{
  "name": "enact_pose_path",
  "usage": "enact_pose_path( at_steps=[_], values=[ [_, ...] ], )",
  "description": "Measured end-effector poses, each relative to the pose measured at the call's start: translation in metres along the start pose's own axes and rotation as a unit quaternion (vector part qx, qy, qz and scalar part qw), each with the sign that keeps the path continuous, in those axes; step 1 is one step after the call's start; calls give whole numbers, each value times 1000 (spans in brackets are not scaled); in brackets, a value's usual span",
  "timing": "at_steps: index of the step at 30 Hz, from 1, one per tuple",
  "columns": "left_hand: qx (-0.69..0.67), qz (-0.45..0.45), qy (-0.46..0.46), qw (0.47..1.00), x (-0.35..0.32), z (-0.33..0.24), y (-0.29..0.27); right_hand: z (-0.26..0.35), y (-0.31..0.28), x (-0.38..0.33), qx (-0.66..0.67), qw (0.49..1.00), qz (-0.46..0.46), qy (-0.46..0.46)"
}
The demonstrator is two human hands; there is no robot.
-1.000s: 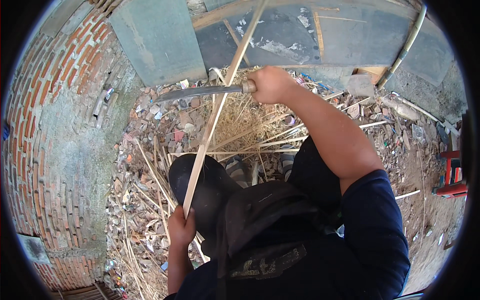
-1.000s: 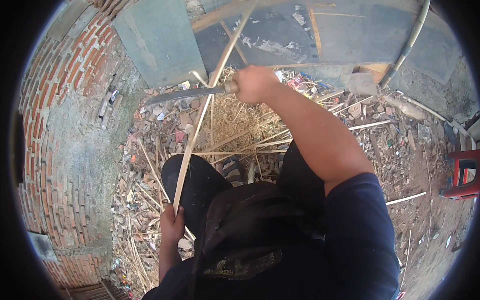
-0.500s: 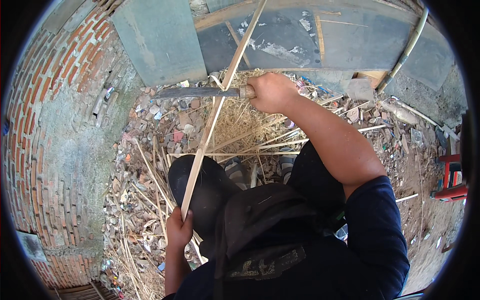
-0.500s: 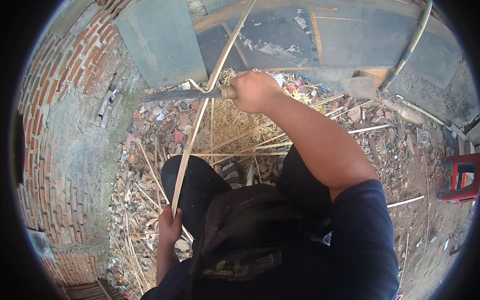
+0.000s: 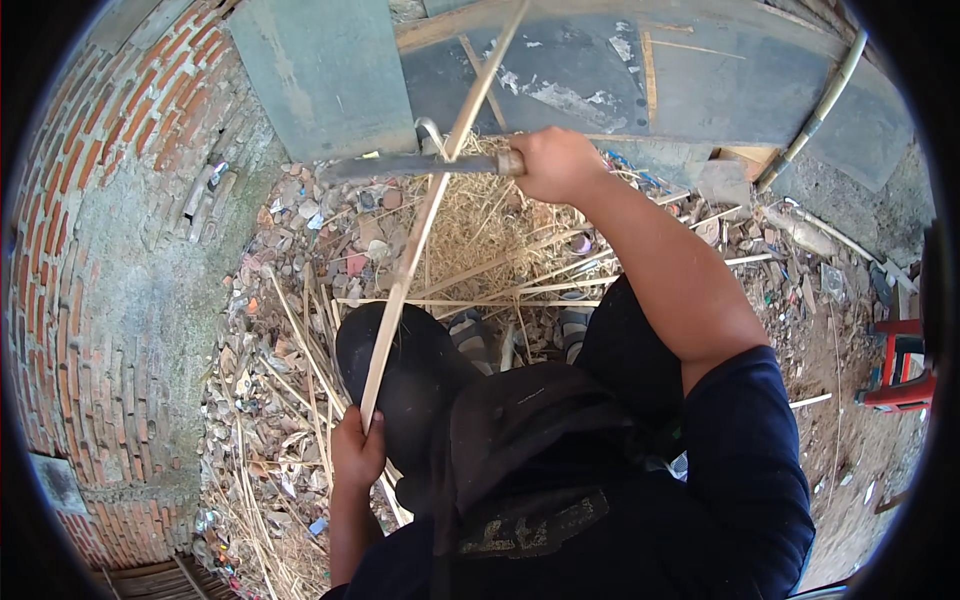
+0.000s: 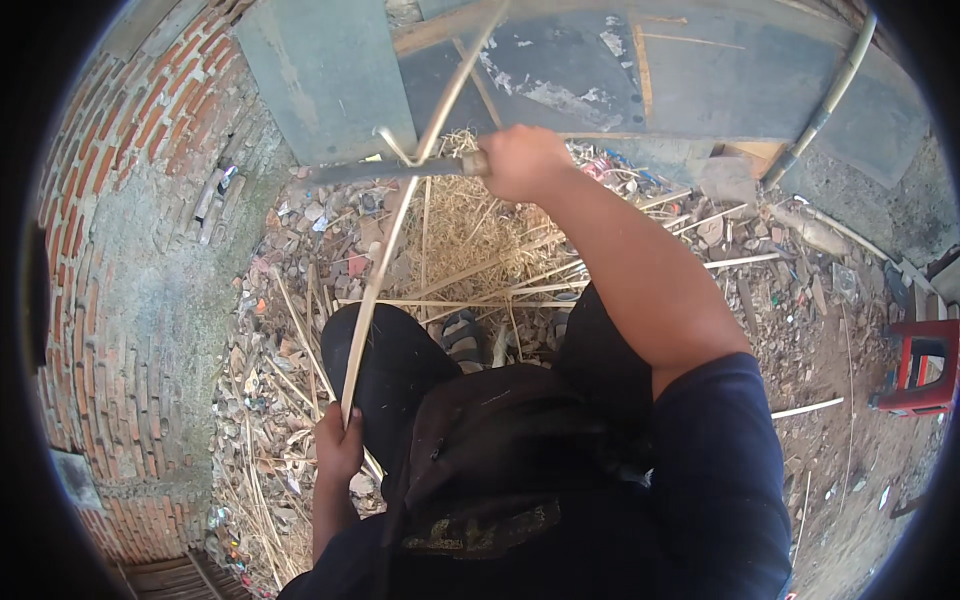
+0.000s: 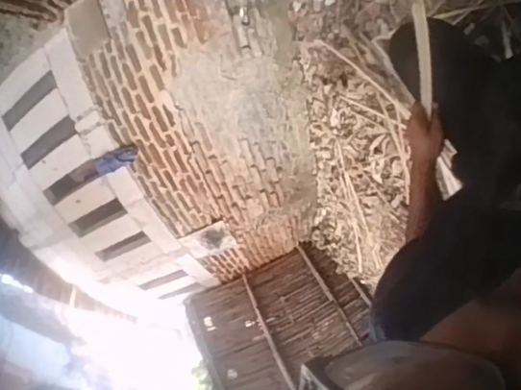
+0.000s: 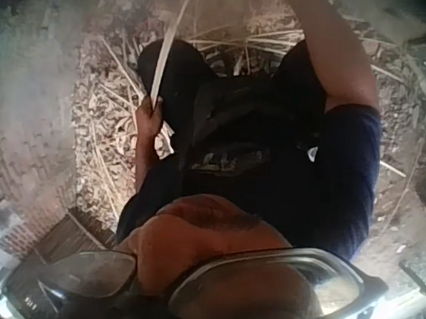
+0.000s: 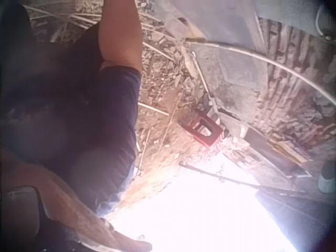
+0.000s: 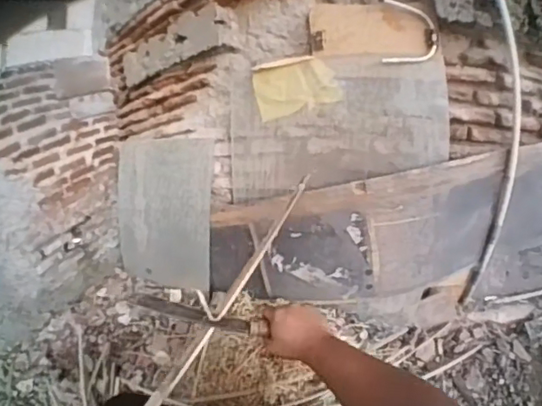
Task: The person scrapes and peels layers from bamboo strips using a knife.
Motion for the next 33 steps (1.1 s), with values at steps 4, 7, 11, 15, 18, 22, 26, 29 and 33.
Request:
enact_pose_path(
  at_steps=[4, 7, 11, 15, 18, 22, 26, 29, 33],
  values=[
    [-32, 14, 0, 999, 2, 14, 0, 1, -3, -6, 14, 1000, -15, 6],
    [-62, 26, -22, 997, -3, 15, -1, 12, -10, -9, 48, 998, -26, 10],
    [-55, 18, -15, 998, -1, 4, 1, 13, -5, -13, 36, 999, -19, -18],
    [-26, 8, -11, 1000, -1, 4, 0, 46, 11, -24, -10, 978, -21, -205],
    [-16, -6, -5, 1000, -5, 13, 0, 57, 15, -22, -57, 954, -48, -291],
    [-16, -22, 5, 1000, -13, 27, 1, -12, 6, 0, 1, 979, -141, -147],
    [-36, 4, -7, 999, -7, 18, 0, -29, 10, -5, 18, 996, -76, -36],
    [-75, 31, -52, 995, -11, 31, 3, -10, -4, -8, 27, 999, -41, -7],
    [-56, 4, -8, 998, -11, 18, 0, 4, -10, -12, 30, 999, -36, -28]
  ],
)
Point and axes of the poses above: each hand's wrist, its own x-axis towards the middle knuckle, its own y-axis out of the palm, z = x × y, the point moved 3 cm from there along x, towards the middle knuckle, and after that the axes turned 4 degrees about -z, right-handed, at the moved point
